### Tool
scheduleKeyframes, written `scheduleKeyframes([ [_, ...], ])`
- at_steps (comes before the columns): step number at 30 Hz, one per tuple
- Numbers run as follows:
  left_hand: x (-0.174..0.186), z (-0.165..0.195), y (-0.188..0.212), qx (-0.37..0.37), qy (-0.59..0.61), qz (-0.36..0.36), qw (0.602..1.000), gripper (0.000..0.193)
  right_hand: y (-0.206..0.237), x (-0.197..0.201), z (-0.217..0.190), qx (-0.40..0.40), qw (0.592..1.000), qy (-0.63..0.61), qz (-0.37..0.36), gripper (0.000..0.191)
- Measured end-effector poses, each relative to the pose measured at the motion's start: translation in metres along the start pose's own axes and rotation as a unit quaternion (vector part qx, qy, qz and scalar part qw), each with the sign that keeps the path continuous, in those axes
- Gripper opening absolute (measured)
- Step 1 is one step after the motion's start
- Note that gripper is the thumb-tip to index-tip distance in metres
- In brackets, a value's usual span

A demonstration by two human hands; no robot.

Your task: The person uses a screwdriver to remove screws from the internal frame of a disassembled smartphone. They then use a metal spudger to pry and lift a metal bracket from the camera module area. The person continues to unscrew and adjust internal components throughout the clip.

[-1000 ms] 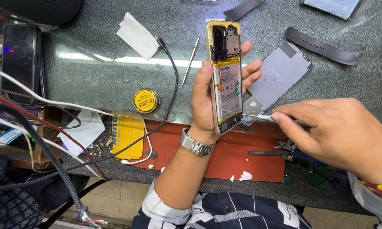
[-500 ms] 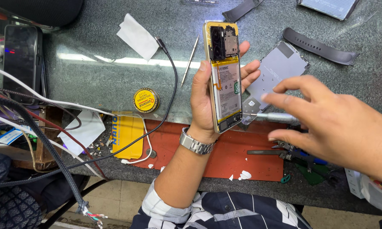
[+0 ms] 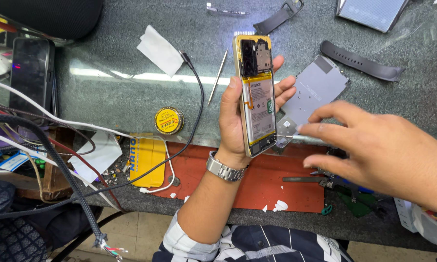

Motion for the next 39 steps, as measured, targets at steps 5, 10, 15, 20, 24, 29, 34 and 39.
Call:
scheduleKeyframes([
  [5, 0.0, -0.001, 0.0, -0.001, -0.007, 0.006, 1.0, 0.067, 0.001, 0.001, -0.001, 0.017, 1.0, 0.008, 0.009, 0.027],
  [10, 0.001, -0.001, 0.0, -0.002, -0.007, 0.004, 1.0, 0.067, 0.003, 0.004, 0.005, -0.002, 1.0, 0.001, 0.006, 0.029],
  [15, 0.001, 0.0, 0.0, -0.002, -0.02, 0.013, 1.0, 0.067, 0.005, 0.009, 0.0, 0.024, 0.999, -0.003, 0.039, 0.032],
  [20, 0.006, 0.007, 0.002, -0.037, -0.107, 0.078, 0.99, 0.071, 0.021, 0.028, 0.007, -0.007, 0.985, -0.011, 0.174, 0.035],
  [24, 0.004, 0.013, 0.003, -0.083, -0.098, 0.115, 0.985, 0.072, 0.034, 0.035, 0.01, 0.021, 0.962, -0.077, 0.26, 0.025],
  [29, 0.006, 0.018, -0.002, -0.097, -0.147, 0.147, 0.973, 0.056, 0.029, 0.031, 0.0, 0.139, 0.952, -0.1, 0.253, 0.022],
  [34, 0.016, 0.013, -0.002, -0.083, -0.121, 0.179, 0.973, 0.04, 0.035, 0.027, -0.012, 0.206, 0.935, -0.053, 0.284, 0.021],
  [39, 0.02, 0.014, -0.001, -0.066, -0.128, 0.19, 0.971, 0.031, 0.018, 0.007, -0.011, 0.176, 0.961, -0.03, 0.211, 0.029],
])
Point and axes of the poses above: each hand's wrist, its own y-axis away from the middle knuckle, its own x-axis out of the back of the hand, z = x × y, the point moved 8 cm from there along -y, towards the middle knuckle, and after that the axes turned 8 degrees about -y, right-handed, at the moved point
